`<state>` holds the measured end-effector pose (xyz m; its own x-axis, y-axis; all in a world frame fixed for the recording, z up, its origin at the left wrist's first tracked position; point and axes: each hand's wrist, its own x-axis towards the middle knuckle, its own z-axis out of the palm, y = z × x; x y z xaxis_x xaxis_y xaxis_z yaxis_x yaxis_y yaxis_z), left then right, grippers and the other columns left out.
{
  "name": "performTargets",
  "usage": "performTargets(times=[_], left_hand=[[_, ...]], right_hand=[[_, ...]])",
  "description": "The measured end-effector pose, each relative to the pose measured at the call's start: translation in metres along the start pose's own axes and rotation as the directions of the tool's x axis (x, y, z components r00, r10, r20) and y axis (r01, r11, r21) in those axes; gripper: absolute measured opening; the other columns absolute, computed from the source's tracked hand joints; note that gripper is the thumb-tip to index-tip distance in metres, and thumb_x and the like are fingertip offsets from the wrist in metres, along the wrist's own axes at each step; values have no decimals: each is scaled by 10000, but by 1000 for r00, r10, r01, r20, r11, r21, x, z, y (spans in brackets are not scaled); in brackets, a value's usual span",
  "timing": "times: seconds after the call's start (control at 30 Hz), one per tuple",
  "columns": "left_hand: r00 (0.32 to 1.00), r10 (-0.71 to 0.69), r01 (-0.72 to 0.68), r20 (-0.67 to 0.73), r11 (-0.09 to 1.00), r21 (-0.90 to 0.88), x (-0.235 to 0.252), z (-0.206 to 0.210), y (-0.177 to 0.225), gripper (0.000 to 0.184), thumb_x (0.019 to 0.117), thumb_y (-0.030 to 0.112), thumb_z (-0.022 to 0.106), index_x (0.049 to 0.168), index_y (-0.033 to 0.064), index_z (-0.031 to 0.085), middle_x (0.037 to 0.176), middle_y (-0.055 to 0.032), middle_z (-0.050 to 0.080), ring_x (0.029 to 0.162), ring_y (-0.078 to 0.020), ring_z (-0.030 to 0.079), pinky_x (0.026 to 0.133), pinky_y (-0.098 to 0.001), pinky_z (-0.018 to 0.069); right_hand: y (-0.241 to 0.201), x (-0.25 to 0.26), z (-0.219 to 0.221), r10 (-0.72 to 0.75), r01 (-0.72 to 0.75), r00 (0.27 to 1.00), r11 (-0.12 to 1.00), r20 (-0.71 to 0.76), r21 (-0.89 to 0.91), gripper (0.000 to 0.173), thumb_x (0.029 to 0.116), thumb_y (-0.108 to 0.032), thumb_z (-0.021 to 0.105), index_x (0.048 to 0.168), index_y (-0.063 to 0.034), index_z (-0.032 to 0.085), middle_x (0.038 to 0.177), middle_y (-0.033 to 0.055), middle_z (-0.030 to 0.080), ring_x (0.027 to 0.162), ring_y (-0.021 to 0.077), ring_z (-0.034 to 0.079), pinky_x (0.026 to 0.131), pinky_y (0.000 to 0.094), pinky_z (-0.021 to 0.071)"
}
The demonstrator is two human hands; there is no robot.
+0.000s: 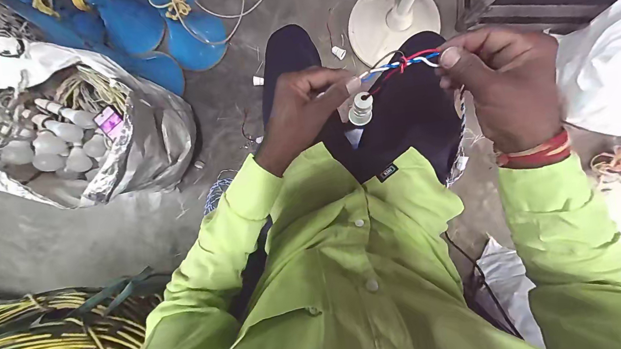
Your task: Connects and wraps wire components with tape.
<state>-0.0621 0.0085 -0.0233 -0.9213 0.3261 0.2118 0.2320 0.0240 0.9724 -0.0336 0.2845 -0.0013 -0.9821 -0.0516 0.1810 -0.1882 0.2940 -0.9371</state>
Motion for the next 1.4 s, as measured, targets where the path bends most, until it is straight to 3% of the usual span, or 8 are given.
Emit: performTargets(times=[0.2, 0.4, 0.53, 0.67, 0.83, 1.07, 1.2, 1.4], left_hand=[[995, 11, -34, 96, 967, 251, 54, -2, -15, 93, 925, 119, 705, 952, 68, 778, 882, 2, 720, 800, -30, 657, 734, -220, 550], [971, -186, 138, 152, 949, 282, 94, 19, -44, 93, 903, 135, 709, 952, 79, 764, 814, 27, 703, 677, -31, 600, 642, -258, 509], [933, -305, 216, 190, 899, 382, 98, 31, -53, 142, 923, 167, 689, 994, 75, 771, 909, -27, 727, 799, -92, 654, 754, -330, 537], [924, -337, 222, 180, 858, 464, 99, 29, -75, 193, 947, 170, 669, 1060, 46, 764, 1032, -103, 725, 947, -183, 688, 860, -392, 554], [904, -402, 310, 142, 848, 430, 82, 21, -111, 225, 970, 200, 654, 1087, 45, 767, 1081, -134, 728, 1022, -235, 694, 932, -451, 550], [892, -402, 395, 205, 916, 77, 78, 28, -128, 193, 1007, 160, 622, 1067, 9, 727, 951, -85, 728, 837, -128, 685, 804, -353, 573], [879, -379, 421, 288, 901, -100, 86, 38, -111, 270, 1023, 136, 583, 1216, -31, 673, 981, -95, 730, 802, -108, 675, 746, -306, 573], [913, -137, 294, 384, 874, -387, 58, 31, -30, 240, 1003, 40, 593, 1221, -5, 682, 998, -43, 704, 735, -44, 603, 630, -182, 512]], right_hand=[[15, 18, -1, -32, 20, 994, 994, -109, -106, 160, 1005, -151, 642, 1111, -37, 680, 951, -48, 700, 826, 28, 670, 772, 231, 584], [12, -3, 25, -184, 133, 981, 876, -66, -463, 274, 1037, -156, 596, 1210, 42, 672, 1125, 183, 679, 967, 178, 675, 842, 324, 579], [33, -9, 73, 146, 115, 884, 854, 445, -508, 181, 954, -74, 634, 1101, -4, 715, 1050, 186, 708, 960, 332, 702, 835, 515, 573], [79, -17, 105, 504, 59, 664, 701, 552, -711, 478, 994, -19, 530, 1472, -20, 522, 1444, 289, 531, 1332, 489, 504, 1060, 660, 405], [69, -1, 123, 705, -19, 536, 561, 465, -828, 280, 1008, -85, 568, 1199, 111, 625, 1113, 321, 649, 1058, 487, 645, 876, 620, 518], [73, 17, 91, 629, 14, 509, 677, 588, -736, 173, 1009, -151, 621, 1047, -26, 735, 1046, 193, 709, 1022, 383, 682, 905, 573, 539], [29, 8, 40, 522, -536, 821, 844, 230, -1, 126, 995, -181, 639, 1085, -104, 684, 1012, 17, 711, 886, 132, 702, 794, 332, 623], [-13, -30, 28, 549, -431, 835, 603, 44, 672, 180, 1025, -131, 615, 1156, -67, 721, 1047, 96, 752, 917, 198, 757, 852, 370, 647]])
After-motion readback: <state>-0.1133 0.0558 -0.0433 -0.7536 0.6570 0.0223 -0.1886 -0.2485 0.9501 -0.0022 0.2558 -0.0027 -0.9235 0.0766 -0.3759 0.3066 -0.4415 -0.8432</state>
